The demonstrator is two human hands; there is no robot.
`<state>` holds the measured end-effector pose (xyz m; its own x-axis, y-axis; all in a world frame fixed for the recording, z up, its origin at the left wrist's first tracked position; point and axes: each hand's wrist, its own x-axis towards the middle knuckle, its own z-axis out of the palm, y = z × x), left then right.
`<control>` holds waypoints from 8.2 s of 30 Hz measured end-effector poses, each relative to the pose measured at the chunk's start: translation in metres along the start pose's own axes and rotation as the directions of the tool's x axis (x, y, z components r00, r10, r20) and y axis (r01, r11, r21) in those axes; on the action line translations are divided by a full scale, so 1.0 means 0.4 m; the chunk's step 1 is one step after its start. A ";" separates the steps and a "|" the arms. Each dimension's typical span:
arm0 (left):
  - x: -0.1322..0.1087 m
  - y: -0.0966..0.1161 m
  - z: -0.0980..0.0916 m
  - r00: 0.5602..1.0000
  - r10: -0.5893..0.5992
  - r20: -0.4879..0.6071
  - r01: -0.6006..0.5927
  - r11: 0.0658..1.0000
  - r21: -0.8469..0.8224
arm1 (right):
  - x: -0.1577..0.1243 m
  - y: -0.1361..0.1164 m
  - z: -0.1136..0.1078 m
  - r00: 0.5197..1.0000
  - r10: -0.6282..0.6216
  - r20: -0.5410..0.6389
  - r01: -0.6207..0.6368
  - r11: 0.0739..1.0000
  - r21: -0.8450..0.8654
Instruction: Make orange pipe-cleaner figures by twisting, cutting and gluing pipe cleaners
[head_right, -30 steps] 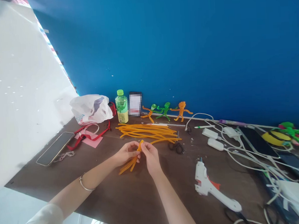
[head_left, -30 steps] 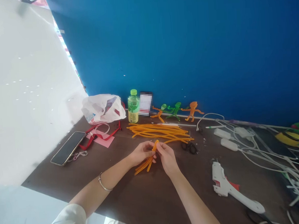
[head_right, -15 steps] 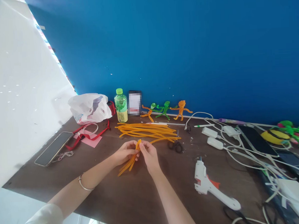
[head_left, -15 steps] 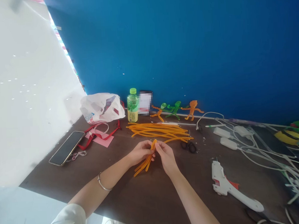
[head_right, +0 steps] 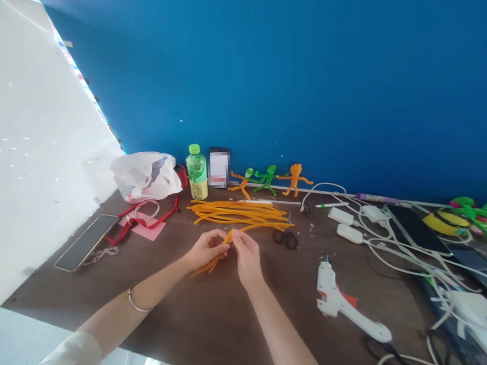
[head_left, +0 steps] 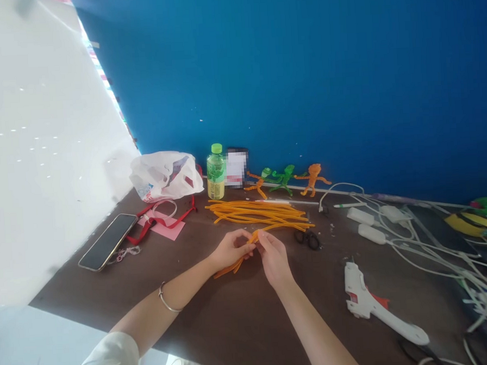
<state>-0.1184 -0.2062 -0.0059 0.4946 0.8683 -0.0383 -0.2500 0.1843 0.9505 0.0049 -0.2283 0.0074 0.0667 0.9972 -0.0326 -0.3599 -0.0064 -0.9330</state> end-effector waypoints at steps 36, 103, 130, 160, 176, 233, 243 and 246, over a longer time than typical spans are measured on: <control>0.000 0.022 0.009 0.998 -0.067 -0.012 0.059 0.943 -0.327 | 0.019 0.020 -0.028 0.989 -0.104 -0.101 0.073 0.960 -0.272; 0.013 0.020 -0.005 0.993 -0.109 -0.056 0.096 0.978 -0.186 | 0.009 0.007 -0.002 1.000 -0.020 0.001 0.020 0.995 0.096; 0.011 0.017 -0.011 0.991 -0.134 -0.025 0.121 0.949 -0.290 | 0.009 0.000 0.006 0.999 0.004 0.032 -0.007 0.997 0.078; 0.007 0.049 -0.033 0.929 -0.233 0.288 0.273 0.956 -0.107 | 0.019 -0.064 -0.049 0.954 0.175 0.243 -0.183 0.983 0.011; 0.007 0.050 -0.030 0.941 -0.216 0.259 0.257 0.957 -0.134 | 0.019 -0.034 -0.026 0.962 0.170 0.214 -0.203 0.969 0.143; 0.013 0.010 -0.018 0.999 0.033 -0.026 -0.026 0.971 0.237 | 0.013 -0.016 0.003 0.988 0.154 0.000 -0.145 0.928 0.342; 0.011 0.017 -0.012 0.999 0.027 -0.024 -0.020 0.962 0.272 | 0.016 -0.011 -0.001 0.956 0.292 -0.012 -0.249 0.835 0.491; 0.012 0.015 -0.012 0.999 0.025 -0.034 -0.015 0.964 0.265 | 0.015 -0.015 0.002 0.957 0.290 -0.012 -0.251 0.845 0.473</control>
<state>-0.1216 -0.1986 -0.0019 0.4600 0.8876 -0.0248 -0.0283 0.0425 0.9987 0.0067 -0.2223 0.0130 -0.0296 0.9514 -0.3064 -0.7605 -0.2203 -0.6108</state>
